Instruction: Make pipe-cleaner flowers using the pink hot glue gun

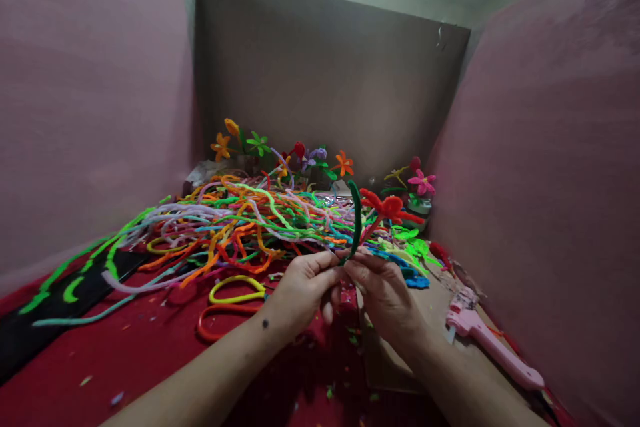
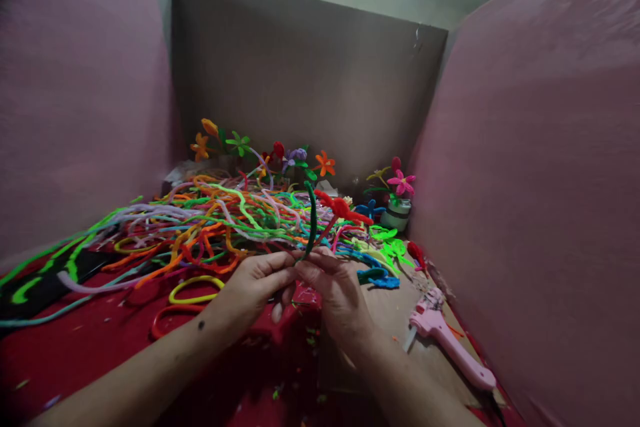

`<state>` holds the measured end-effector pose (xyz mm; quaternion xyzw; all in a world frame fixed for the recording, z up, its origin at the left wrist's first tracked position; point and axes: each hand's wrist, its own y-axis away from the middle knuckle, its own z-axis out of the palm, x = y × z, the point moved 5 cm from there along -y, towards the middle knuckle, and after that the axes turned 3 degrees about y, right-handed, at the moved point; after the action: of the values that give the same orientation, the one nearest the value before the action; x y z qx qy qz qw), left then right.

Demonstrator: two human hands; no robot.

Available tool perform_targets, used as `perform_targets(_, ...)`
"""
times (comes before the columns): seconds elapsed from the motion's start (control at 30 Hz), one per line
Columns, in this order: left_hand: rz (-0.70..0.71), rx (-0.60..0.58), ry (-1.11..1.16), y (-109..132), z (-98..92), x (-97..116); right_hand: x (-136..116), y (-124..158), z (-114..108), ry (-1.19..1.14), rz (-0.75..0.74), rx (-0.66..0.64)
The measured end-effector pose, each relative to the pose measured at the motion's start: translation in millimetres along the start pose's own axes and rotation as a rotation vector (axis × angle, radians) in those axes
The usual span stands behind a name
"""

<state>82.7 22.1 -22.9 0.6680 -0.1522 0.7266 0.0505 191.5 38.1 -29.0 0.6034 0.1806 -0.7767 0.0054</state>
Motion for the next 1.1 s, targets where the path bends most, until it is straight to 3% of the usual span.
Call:
perform_targets(0.17,-0.170,-0.250,0.473,2,8.6,-3,-6,2,3,-0.219,0.030,0.025)
perform_targets(0.23,-0.198,-0.350,0.537,4,11.7,-3,-7,2,6,-0.243,0.043,-0.015)
perform_targets(0.3,-0.182,-0.375,0.461,6,12.6,-3,-5,2,4,-0.253,0.044,0.003)
perform_targets(0.37,-0.078,-0.263,0.214,4,8.7,-2,-2,1,-1,-0.248,0.030,0.091)
perform_targets(0.43,0.118,-0.029,-0.079,4,0.6,5,2,0,-6,-0.196,0.012,0.159)
perform_targets(0.5,0.235,0.135,-0.217,5,-3.4,10,4,0,-5,-0.125,-0.008,0.147)
perform_targets(0.53,0.218,0.149,-0.207,5,-3.3,9,4,0,-4,-0.106,-0.008,0.113)
perform_targets(0.67,-0.048,-0.041,0.152,1,3.3,-5,-1,1,3,-0.138,-0.010,-0.017)
perform_targets(0.77,-0.130,-0.238,0.432,1,7.8,-7,-7,3,6,-0.107,-0.027,-0.073)
perform_targets(0.83,-0.165,-0.346,0.509,2,9.9,-6,-9,4,8,-0.076,-0.032,-0.111)
perform_targets(0.9,-0.153,-0.362,0.434,1,9.6,-5,-10,4,8,-0.061,-0.048,-0.095)
perform_targets(0.97,-0.075,-0.235,0.224,-2,5.0,-4,-11,5,4,-0.028,-0.077,-0.002)
perform_targets(1.07,0.183,0.127,-0.171,0,-6.7,5,-17,7,0,0.147,-0.116,0.122)
perform_targets(1.1,0.277,0.181,-0.297,2,-6.3,8,-19,8,0,0.220,-0.132,0.133)
